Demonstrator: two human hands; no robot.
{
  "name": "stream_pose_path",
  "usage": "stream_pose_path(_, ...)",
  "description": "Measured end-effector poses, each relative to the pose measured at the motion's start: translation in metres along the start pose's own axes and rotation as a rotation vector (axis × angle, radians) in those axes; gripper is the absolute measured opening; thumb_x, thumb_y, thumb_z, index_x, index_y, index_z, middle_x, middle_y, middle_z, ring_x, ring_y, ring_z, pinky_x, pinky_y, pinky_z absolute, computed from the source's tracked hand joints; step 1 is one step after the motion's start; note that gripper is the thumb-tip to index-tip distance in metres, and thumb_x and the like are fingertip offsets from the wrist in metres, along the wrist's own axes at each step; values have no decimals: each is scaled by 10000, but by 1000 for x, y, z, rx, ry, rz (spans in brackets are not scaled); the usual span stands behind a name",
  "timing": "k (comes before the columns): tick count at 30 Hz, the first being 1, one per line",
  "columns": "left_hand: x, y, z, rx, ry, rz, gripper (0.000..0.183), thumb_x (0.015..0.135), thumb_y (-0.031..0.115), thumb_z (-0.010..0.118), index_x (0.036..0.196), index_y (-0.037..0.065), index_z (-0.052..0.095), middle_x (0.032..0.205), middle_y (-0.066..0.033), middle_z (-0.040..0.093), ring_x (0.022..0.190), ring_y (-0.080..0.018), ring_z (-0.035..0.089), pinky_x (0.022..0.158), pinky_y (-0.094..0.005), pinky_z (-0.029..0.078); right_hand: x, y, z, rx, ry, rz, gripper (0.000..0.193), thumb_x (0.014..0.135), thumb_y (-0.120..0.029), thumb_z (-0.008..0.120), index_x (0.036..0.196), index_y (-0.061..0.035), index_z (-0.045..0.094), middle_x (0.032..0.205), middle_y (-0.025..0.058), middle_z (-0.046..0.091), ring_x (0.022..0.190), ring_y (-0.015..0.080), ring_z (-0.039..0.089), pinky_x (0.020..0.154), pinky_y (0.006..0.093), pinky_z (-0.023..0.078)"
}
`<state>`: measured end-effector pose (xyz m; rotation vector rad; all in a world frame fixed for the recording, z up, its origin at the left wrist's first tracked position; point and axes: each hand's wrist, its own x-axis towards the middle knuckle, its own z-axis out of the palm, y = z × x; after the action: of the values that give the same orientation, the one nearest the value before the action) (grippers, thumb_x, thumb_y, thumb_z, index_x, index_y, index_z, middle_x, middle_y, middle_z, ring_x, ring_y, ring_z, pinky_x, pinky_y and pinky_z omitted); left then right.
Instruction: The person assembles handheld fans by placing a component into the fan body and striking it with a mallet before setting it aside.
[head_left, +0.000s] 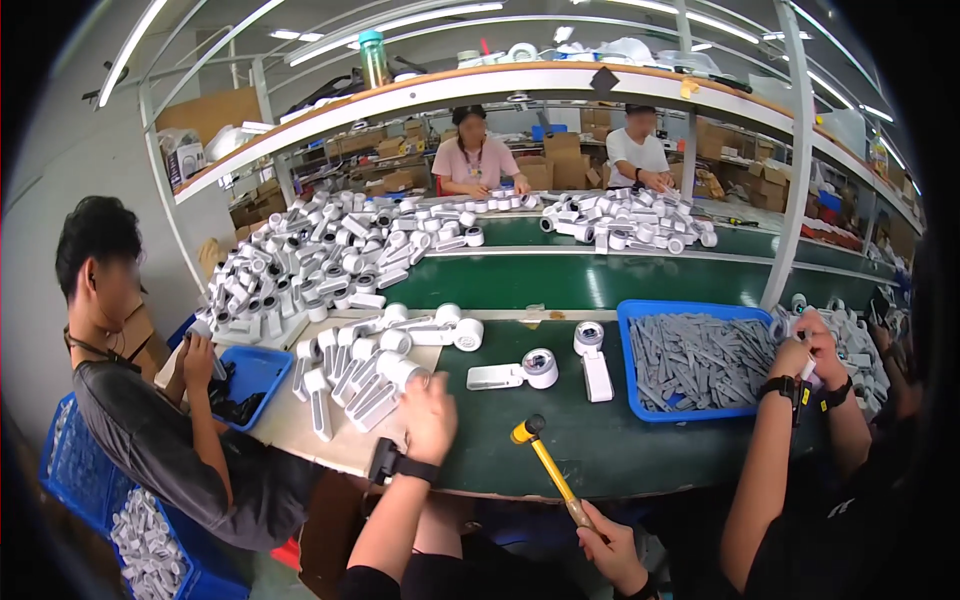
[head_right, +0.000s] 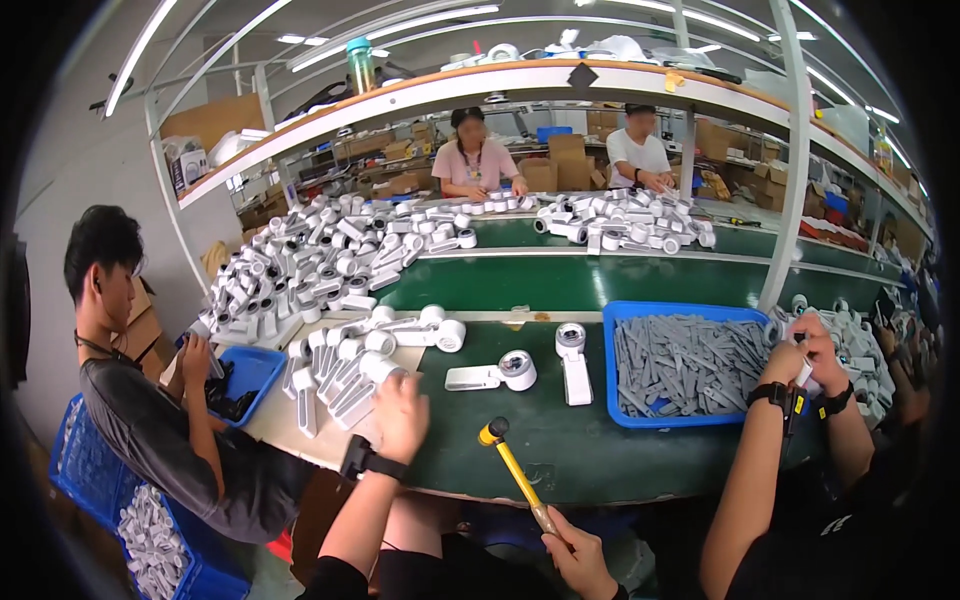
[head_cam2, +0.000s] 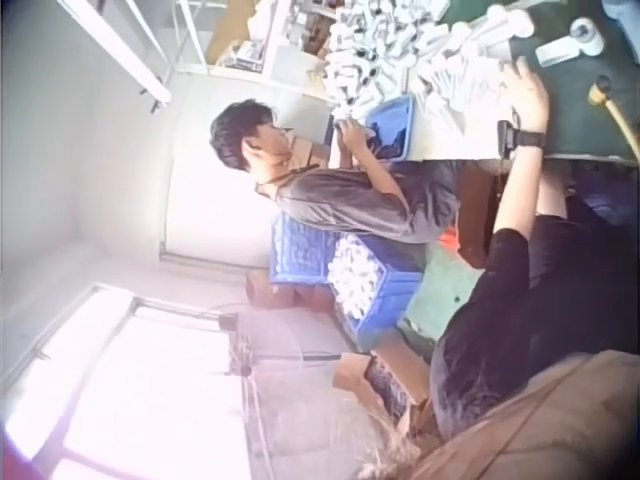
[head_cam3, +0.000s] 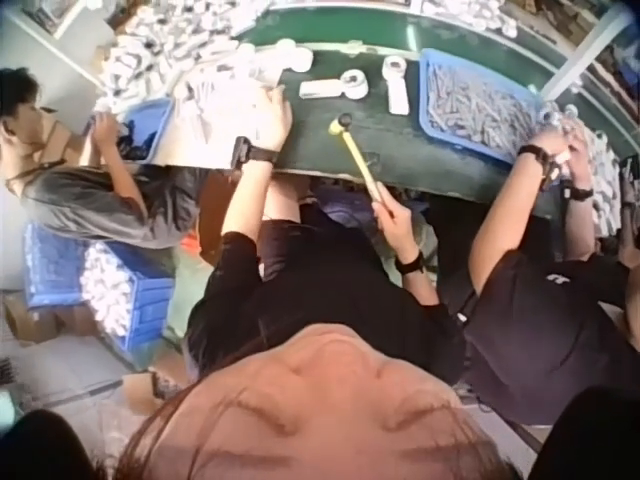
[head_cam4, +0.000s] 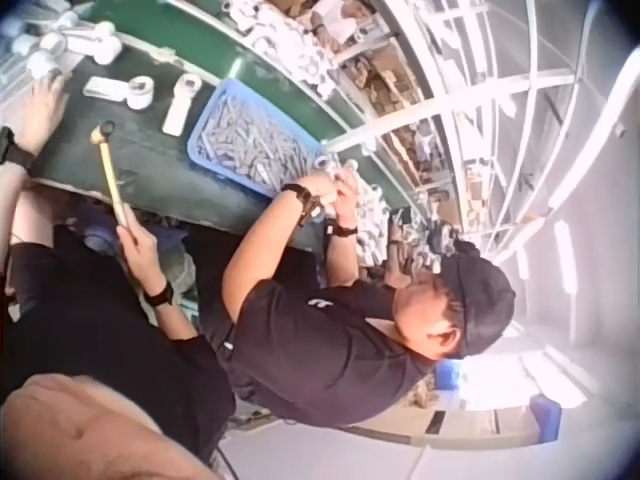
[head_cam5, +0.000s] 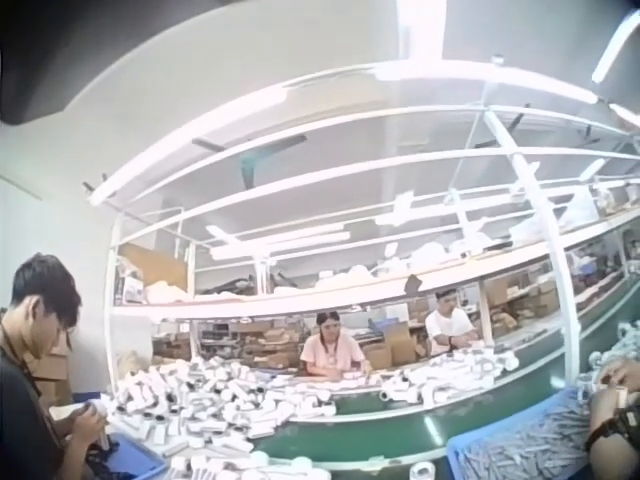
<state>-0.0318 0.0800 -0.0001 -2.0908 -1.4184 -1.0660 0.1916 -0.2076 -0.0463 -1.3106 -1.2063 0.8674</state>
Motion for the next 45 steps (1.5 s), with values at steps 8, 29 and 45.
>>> stream_pose_path(8, 16, 174, 61, -685, -296, 546, 378, 864, 244, 690, 1203, 88, 629, 1358, -176, 477, 1262, -379, 444, 992, -453, 445, -20, -20, -24, 46, 176, -141, 454, 983, -68, 576, 1426, -8, 500, 723, -24, 568, 554, 35, 455, 513, 198, 383)
stream_pose_path(29, -67, 25, -44, -855, -392, -140, 479, 837, 103, 721, 1296, 36, 602, 1077, -217, 668, 1013, -351, 650, 870, -390, 516, 13, -25, -3, -17, -101, -38, 489, 907, -3, 627, 1387, 3, 532, 741, 37, 614, 579, 67, 533, 545, 220, 438)
stream_pose_path(45, -76, -19, -51, -845, -300, -282, 285, 779, 128, 801, 1025, 17, 707, 932, -141, 668, 896, -288, 614, 824, -366, 497, 60, -72, 23, -490, -224, -347, 439, 912, 12, 599, 1346, 40, 543, 798, 109, 610, 667, 157, 564, 638, 274, 458)
